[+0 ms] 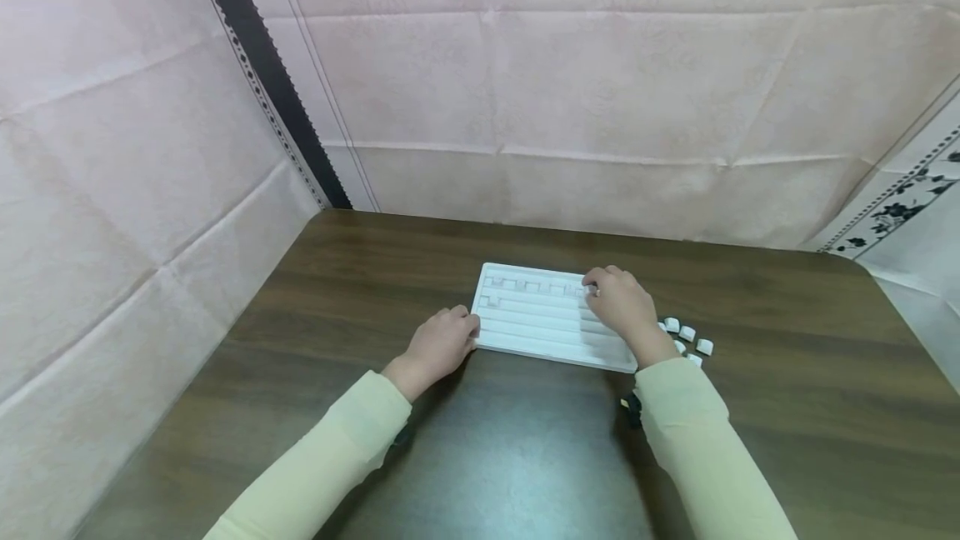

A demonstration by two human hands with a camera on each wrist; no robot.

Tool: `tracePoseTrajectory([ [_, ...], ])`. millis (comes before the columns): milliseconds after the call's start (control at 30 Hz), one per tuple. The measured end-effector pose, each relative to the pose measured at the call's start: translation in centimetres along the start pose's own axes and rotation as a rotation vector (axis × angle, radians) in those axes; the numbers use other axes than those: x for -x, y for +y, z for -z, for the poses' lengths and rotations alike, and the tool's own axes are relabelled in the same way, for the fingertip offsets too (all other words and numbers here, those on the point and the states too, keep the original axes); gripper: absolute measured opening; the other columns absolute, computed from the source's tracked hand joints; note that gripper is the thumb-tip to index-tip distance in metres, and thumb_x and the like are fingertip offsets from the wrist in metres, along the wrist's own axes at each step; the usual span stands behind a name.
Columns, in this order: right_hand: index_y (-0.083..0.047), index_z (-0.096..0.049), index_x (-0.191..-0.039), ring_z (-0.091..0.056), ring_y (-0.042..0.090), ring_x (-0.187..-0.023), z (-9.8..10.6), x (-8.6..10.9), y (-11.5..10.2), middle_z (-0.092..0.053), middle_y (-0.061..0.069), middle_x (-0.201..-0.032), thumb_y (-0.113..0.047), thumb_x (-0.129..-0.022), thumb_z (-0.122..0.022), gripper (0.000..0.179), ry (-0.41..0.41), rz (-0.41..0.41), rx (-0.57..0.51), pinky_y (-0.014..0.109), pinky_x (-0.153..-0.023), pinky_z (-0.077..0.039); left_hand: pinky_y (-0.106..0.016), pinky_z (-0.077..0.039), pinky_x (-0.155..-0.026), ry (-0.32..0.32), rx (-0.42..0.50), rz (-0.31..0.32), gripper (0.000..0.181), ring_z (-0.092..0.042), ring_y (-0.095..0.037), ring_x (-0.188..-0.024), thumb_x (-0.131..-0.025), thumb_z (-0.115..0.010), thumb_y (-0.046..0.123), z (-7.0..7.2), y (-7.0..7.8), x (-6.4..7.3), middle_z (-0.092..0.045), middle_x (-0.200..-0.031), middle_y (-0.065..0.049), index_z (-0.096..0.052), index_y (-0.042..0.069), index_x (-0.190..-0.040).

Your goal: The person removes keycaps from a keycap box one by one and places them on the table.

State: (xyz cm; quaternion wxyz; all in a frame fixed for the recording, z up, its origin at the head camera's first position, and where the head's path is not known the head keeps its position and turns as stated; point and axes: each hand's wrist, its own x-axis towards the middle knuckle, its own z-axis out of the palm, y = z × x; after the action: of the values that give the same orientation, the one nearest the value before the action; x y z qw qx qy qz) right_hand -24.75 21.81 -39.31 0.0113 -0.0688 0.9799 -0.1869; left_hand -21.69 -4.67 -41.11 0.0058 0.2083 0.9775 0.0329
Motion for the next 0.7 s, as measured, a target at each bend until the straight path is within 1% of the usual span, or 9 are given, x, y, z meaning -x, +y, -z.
tracePoseTrajectory([
  [133, -0.003, -0.058, -0.117, -0.050, 0.038, -0.108, 0.7, 0.6, 1.3, -0.054, 0.023, -0.118, -0.016, -0.091, -0.052, 0.029, -0.007, -0.034, 0.014, 0.059, -0.086, -0.041, -0.025, -0.050, -0.067, 0.000, 0.002, -0.003, 0.021, -0.053, -0.015, -0.075, -0.089, -0.061, 0.022, 0.0, 0.0, 0.0, -0.063, -0.096, -0.006, -0.065, 0.012, -0.108],
  [300, -0.001, -0.058, -0.115, -0.052, 0.036, -0.101, 1.2, 1.3, 2.9, -0.055, 0.024, -0.114, -0.015, -0.090, -0.053, 0.029, -0.006, -0.074, 0.023, 0.056, -0.082, -0.043, -0.026, -0.050, -0.068, -0.007, 0.005, -0.001, 0.021, -0.053, -0.015, -0.076, -0.090, -0.060, 0.022, 0.0, 0.0, -0.1, -0.062, -0.096, -0.005, -0.065, 0.012, -0.108],
  [433, 0.001, -0.058, -0.114, -0.053, 0.035, -0.098, 1.2, 1.7, 4.1, -0.056, 0.025, -0.112, -0.014, -0.089, -0.053, 0.030, 0.004, -0.089, 0.026, 0.054, -0.081, -0.044, -0.026, -0.050, -0.068, -0.014, 0.001, 0.006, 0.021, -0.053, -0.015, -0.076, -0.090, -0.060, 0.022, 0.0, 0.0, -0.1, -0.062, -0.096, -0.005, -0.064, 0.013, -0.108],
  [600, 0.001, -0.059, -0.113, -0.053, 0.034, -0.092, 1.1, 2.1, 5.1, -0.057, 0.024, -0.107, -0.014, -0.089, -0.054, 0.029, 0.014, -0.098, 0.038, 0.048, -0.072, -0.045, -0.026, -0.050, -0.068, -0.012, 0.003, 0.005, 0.021, -0.053, -0.015, -0.076, -0.089, -0.060, 0.022, 0.0, 0.1, -0.1, -0.062, -0.096, -0.005, -0.064, 0.013, -0.108],
  [700, 0.001, -0.060, -0.110, -0.052, 0.033, -0.089, 0.9, 2.4, 5.4, -0.058, 0.024, -0.106, -0.014, -0.089, -0.054, 0.027, 0.005, -0.103, 0.051, 0.046, -0.069, -0.044, -0.025, -0.050, -0.068, -0.015, 0.001, 0.004, 0.021, -0.053, -0.015, -0.076, -0.089, -0.061, 0.022, 0.0, 0.0, -0.1, -0.062, -0.097, -0.005, -0.064, 0.013, -0.108],
])
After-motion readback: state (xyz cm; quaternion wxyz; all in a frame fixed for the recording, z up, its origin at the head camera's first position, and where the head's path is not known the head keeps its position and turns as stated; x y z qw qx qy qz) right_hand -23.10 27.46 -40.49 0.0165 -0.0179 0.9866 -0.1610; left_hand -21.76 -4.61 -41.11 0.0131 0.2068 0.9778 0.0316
